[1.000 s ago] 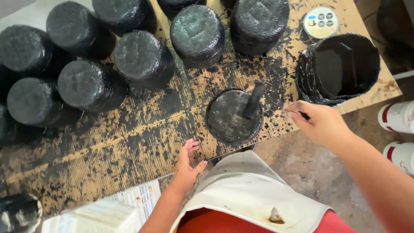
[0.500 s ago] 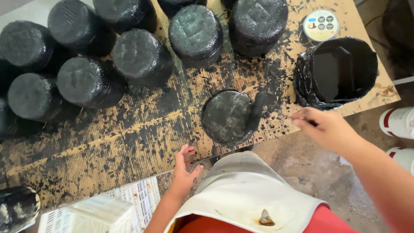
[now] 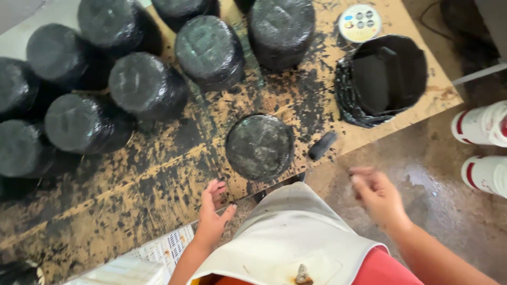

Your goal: Applying black wax to a cheese wheel with a brush and then applying a label

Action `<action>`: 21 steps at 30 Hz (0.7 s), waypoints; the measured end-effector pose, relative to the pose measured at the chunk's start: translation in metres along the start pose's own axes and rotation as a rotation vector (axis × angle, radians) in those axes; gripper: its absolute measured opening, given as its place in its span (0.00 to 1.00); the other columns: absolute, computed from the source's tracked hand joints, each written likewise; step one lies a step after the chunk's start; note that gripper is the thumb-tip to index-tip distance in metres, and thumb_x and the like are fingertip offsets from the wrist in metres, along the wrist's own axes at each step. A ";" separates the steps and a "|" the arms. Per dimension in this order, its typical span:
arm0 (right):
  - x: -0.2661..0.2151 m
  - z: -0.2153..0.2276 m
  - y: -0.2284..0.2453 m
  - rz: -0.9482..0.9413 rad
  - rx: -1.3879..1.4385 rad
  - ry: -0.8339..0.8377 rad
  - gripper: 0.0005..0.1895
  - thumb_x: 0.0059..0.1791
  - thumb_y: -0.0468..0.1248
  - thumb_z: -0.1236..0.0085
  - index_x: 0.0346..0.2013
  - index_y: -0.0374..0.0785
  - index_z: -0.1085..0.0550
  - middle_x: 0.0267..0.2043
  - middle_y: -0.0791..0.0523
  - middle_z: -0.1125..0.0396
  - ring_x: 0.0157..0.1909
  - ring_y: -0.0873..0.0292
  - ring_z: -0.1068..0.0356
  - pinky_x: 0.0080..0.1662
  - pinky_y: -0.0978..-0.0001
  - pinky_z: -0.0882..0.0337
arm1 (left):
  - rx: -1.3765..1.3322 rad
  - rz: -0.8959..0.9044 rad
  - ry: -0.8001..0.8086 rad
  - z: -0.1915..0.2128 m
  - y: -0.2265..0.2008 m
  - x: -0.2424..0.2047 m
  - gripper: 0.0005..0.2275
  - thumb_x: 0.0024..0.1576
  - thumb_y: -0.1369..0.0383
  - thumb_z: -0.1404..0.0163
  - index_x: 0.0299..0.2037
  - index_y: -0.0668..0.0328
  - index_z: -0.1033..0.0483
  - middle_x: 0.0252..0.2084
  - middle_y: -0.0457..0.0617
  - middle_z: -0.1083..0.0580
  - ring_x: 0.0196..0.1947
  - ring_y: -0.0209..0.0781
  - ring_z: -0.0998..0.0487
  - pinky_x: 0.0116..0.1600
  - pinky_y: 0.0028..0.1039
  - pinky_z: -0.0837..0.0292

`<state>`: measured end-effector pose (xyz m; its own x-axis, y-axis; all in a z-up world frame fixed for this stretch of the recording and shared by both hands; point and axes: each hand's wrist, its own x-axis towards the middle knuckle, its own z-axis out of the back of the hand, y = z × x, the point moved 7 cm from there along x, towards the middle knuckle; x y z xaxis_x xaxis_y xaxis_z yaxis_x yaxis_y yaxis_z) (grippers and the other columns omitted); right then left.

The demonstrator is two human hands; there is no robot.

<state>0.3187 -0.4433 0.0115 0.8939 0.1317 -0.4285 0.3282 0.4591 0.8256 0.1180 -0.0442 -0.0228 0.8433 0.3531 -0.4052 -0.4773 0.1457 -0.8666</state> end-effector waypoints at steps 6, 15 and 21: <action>0.041 0.068 0.014 0.342 -0.079 -0.452 0.14 0.61 0.34 0.54 0.61 0.34 0.36 0.55 0.49 0.35 0.53 0.59 0.33 0.53 0.68 0.30 | 0.025 0.142 0.035 -0.002 -0.020 0.003 0.34 0.56 0.63 0.47 0.72 0.54 0.51 0.71 0.48 0.38 0.69 0.45 0.35 0.65 0.42 0.36; 0.108 0.023 -0.073 0.386 -0.105 -0.375 0.14 0.57 0.37 0.51 0.54 0.32 0.36 0.52 0.49 0.37 0.54 0.53 0.35 0.58 0.62 0.36 | 0.074 0.049 0.002 -0.001 -0.013 0.019 0.34 0.54 0.66 0.45 0.71 0.56 0.48 0.69 0.50 0.35 0.67 0.44 0.32 0.62 0.38 0.34; 0.119 0.028 -0.077 0.305 0.044 -0.344 0.15 0.57 0.39 0.52 0.55 0.35 0.38 0.52 0.51 0.36 0.56 0.57 0.35 0.60 0.64 0.37 | 0.063 0.213 0.016 -0.014 -0.030 0.028 0.35 0.55 0.66 0.45 0.72 0.56 0.49 0.69 0.52 0.37 0.70 0.46 0.35 0.65 0.41 0.33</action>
<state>0.4082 -0.4871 -0.0926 0.9986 -0.0480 -0.0227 0.0403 0.4058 0.9131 0.1592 -0.0519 -0.0116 0.7250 0.3678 -0.5823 -0.6594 0.1267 -0.7410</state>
